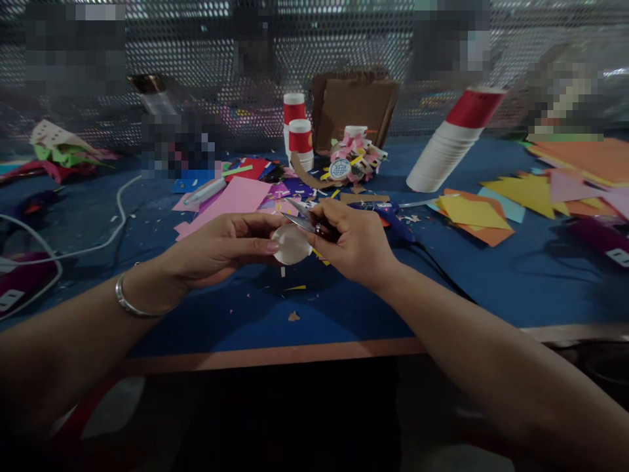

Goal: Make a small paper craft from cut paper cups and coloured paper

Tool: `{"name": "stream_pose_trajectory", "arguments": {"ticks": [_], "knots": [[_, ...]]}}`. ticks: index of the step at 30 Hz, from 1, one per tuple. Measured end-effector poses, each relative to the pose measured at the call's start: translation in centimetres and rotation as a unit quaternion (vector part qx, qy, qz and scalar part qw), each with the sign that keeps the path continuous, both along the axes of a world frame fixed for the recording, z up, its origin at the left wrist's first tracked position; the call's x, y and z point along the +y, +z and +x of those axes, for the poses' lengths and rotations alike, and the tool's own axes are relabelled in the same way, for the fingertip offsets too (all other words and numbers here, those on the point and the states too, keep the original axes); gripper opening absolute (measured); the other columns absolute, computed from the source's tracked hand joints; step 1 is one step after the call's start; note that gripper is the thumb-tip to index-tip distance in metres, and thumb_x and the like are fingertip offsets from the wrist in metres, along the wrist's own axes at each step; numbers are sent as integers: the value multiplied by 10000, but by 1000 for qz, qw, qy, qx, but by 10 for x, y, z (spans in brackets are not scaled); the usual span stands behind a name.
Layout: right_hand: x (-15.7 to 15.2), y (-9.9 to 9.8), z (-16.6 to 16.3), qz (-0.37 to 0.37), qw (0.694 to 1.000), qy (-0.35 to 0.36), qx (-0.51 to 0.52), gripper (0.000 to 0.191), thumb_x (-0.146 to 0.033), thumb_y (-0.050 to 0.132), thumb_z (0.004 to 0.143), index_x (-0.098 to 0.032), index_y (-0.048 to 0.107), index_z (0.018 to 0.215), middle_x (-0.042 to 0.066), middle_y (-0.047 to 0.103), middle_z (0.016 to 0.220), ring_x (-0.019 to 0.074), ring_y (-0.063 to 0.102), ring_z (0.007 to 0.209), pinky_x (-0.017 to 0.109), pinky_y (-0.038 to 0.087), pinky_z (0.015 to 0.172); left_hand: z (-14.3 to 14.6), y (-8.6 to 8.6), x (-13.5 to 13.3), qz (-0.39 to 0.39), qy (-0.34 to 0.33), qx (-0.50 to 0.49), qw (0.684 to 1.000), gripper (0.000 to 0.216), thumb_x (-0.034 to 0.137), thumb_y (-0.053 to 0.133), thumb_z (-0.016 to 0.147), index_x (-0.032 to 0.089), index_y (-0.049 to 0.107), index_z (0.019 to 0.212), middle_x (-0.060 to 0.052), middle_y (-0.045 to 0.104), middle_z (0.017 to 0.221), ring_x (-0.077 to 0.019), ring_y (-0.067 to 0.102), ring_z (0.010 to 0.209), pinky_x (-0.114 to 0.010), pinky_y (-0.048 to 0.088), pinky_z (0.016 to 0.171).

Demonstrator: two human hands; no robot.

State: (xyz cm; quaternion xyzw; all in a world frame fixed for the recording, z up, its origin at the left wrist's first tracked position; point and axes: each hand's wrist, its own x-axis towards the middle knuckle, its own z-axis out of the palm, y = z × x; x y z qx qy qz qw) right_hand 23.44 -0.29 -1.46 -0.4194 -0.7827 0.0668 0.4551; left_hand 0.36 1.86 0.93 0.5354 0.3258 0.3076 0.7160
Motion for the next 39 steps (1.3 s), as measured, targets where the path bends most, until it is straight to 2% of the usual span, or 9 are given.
{"name": "stream_pose_trajectory", "arguments": {"ticks": [5,12,19,23,25,29,33,36,39], "knots": [[-1,2,-1,-6,1000,1,3,215,-350,728,926,-200,630,807,-22,580,688,104,459,568,276,337,528,-2,-1,3,-9,-24,-16,1000,292,127,853,788,158,810,1075,-49,777,1037,-142,723,911,-260,587,816],[0,4,0,-24,1000,2,7,365,-499,710,944,-183,624,782,-6,585,703,109,475,594,278,349,546,-2,1,3,-21,-24,-36,999,282,140,863,779,159,811,1056,-56,775,1020,-164,721,927,-283,601,800],[1,2,1,-35,999,2,2,257,-399,724,934,-195,626,811,-17,583,698,112,468,589,283,350,562,1,1,-1,-30,-30,-20,999,300,209,893,780,195,792,1063,-37,765,1042,-147,713,896,-300,589,840],[1,3,1,-23,1000,3,7,272,-416,710,942,-191,626,814,-12,593,714,113,476,596,287,354,569,4,3,-2,-25,-39,-19,999,404,116,921,708,185,769,1076,-18,749,986,-129,692,898,-272,562,857],[1,3,1,-16,1000,9,0,272,-416,695,950,-191,624,814,-13,584,714,114,483,602,287,356,572,5,4,-3,-13,-49,-20,999,390,85,917,698,171,759,1044,-16,747,973,-122,686,898,-261,550,867],[0,1,0,-17,1000,16,-13,229,-359,696,939,-195,615,802,-21,571,703,111,485,599,285,358,571,5,2,-3,10,-57,-10,998,338,187,936,716,151,736,986,-24,740,960,-128,689,882,-262,559,837],[-2,1,-1,-9,1000,19,-4,192,-313,702,924,-194,610,804,-26,560,698,106,481,598,280,358,570,6,-2,-3,27,-36,7,999,429,264,982,656,144,672,927,-7,717,889,-129,688,829,-271,574,794],[-3,4,-1,-6,1000,-3,5,221,-323,694,929,-202,588,779,-31,534,667,104,435,573,285,336,548,6,-2,-2,30,-29,10,999,457,242,991,634,145,659,934,-4,723,891,-125,697,841,-263,571,818],[-2,8,0,-2,999,-44,0,235,-342,695,931,-214,584,768,-20,551,671,116,431,582,303,340,557,0,2,2,28,-23,6,999,409,269,962,692,147,693,974,-16,735,929,-129,705,845,-271,584,820]]}}
